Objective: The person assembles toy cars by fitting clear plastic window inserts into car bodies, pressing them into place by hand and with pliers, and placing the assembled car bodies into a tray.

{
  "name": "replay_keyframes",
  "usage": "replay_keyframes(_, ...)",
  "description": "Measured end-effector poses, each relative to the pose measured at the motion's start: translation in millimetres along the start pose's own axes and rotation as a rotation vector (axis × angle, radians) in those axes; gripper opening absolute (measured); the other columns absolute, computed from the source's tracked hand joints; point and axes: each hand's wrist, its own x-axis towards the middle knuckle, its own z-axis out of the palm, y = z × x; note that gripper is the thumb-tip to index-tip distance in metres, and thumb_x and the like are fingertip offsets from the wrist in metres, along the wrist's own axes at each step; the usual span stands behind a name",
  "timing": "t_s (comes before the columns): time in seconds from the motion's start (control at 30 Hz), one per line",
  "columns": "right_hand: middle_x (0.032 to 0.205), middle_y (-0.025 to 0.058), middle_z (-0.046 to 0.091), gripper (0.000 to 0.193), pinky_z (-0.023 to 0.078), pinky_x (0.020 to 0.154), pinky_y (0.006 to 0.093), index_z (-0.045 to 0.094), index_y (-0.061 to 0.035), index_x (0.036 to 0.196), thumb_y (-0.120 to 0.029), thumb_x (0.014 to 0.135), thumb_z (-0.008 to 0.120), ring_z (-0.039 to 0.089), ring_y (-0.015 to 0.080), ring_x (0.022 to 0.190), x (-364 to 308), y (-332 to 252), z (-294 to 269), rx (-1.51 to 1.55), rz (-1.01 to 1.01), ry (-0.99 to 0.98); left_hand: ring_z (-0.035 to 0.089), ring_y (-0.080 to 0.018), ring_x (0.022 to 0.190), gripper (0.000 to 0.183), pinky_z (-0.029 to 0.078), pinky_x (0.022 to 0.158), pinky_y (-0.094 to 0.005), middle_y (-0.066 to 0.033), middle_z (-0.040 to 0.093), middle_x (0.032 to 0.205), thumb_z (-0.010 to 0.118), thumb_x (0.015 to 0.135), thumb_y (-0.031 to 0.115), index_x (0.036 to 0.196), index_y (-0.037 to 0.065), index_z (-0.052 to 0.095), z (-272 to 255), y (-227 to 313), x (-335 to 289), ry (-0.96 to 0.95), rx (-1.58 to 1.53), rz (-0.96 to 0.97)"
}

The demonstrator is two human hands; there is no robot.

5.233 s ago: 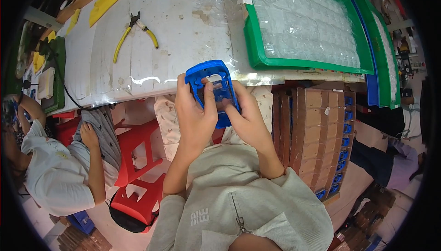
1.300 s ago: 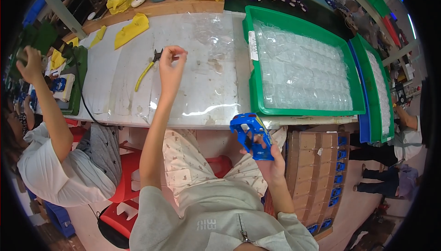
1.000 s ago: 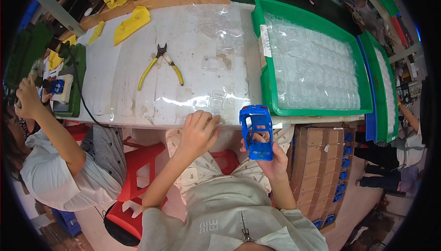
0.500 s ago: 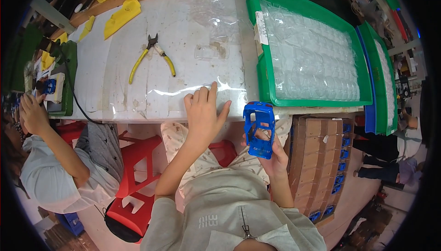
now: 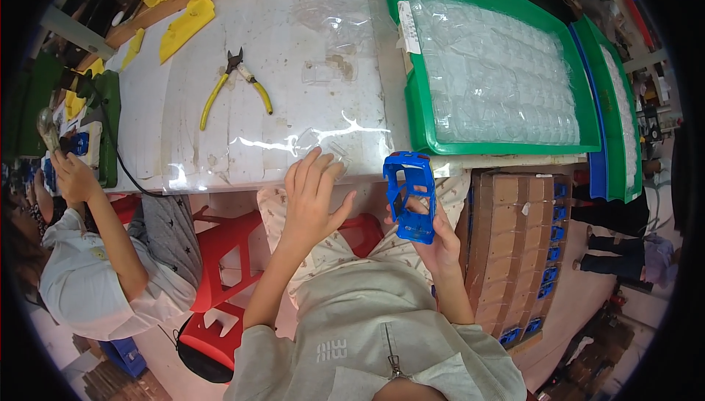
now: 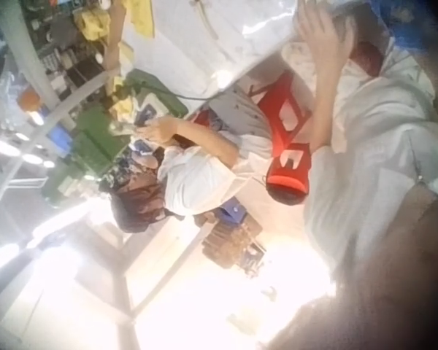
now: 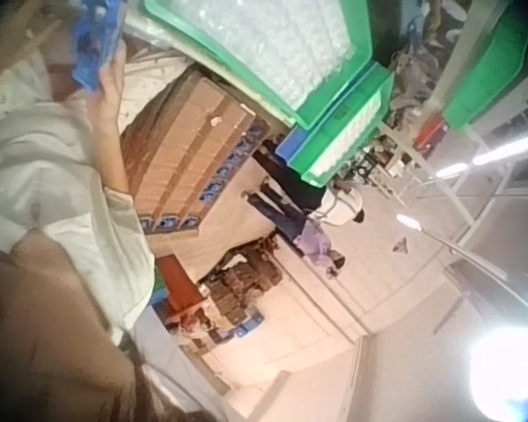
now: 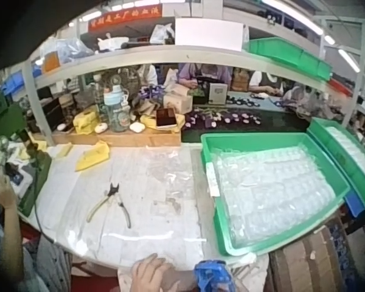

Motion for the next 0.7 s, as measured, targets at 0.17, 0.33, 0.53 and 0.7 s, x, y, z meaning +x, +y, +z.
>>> replay_keyframes(0.17,0.116,0.0165,0.048,0.062,0.038,0.092,0.0383,0.031,-0.0036,0.13,-0.04,0.084,0.053,0.053,0.0303,0.103,0,0,3,-0.022,-0.015,-0.029,0.05,-0.0277,0.112,0.029,0.031,0.099,-0.0446,-0.0091,0.056,0.106,0.067,0.07,0.01,0.097,0.005,0.058,5,-8,-4,-0.03,0.04,0.05)
replay_keyframes(0.33,0.127,0.0221,0.041,0.071,0.04,0.091,0.0459,0.029,-0.0035,0.132,-0.043,0.08,0.057,0.047,0.0339,0.111,0,3,-2,-0.05,0.006,0.0,0.057,-0.0235,0.101,0.019,0.041,0.091,-0.0407,-0.0068,0.061,0.096,0.062,0.069,0.001,0.087,0.006,0.061,10,4,-45,-0.26,-0.217,0.29)
replay_keyframes(0.53,0.125,0.0215,0.044,0.073,0.041,0.09,0.045,0.029,-0.0018,0.132,-0.044,0.08,0.057,0.048,0.0322,0.111,-5,0,-3,-0.072,-0.024,0.012,0.056,-0.0229,0.1,0.016,0.045,0.087,-0.0359,-0.0084,0.06,0.094,0.059,0.067,0.006,0.083,0.005,0.06,-17,16,-40,0.101,-0.069,0.45)
replay_keyframes(0.7,0.125,0.0215,0.044,0.076,0.042,0.09,0.0442,0.028,0.0009,0.132,-0.045,0.079,0.057,0.049,0.031,0.11,-2,0,-3,-0.086,-0.045,-0.005,0.056,-0.0215,0.099,0.02,0.044,0.089,-0.0349,-0.0075,0.06,0.096,0.056,0.07,0.009,0.089,0.005,0.059,24,-3,-60,-0.22,-0.091,0.417)
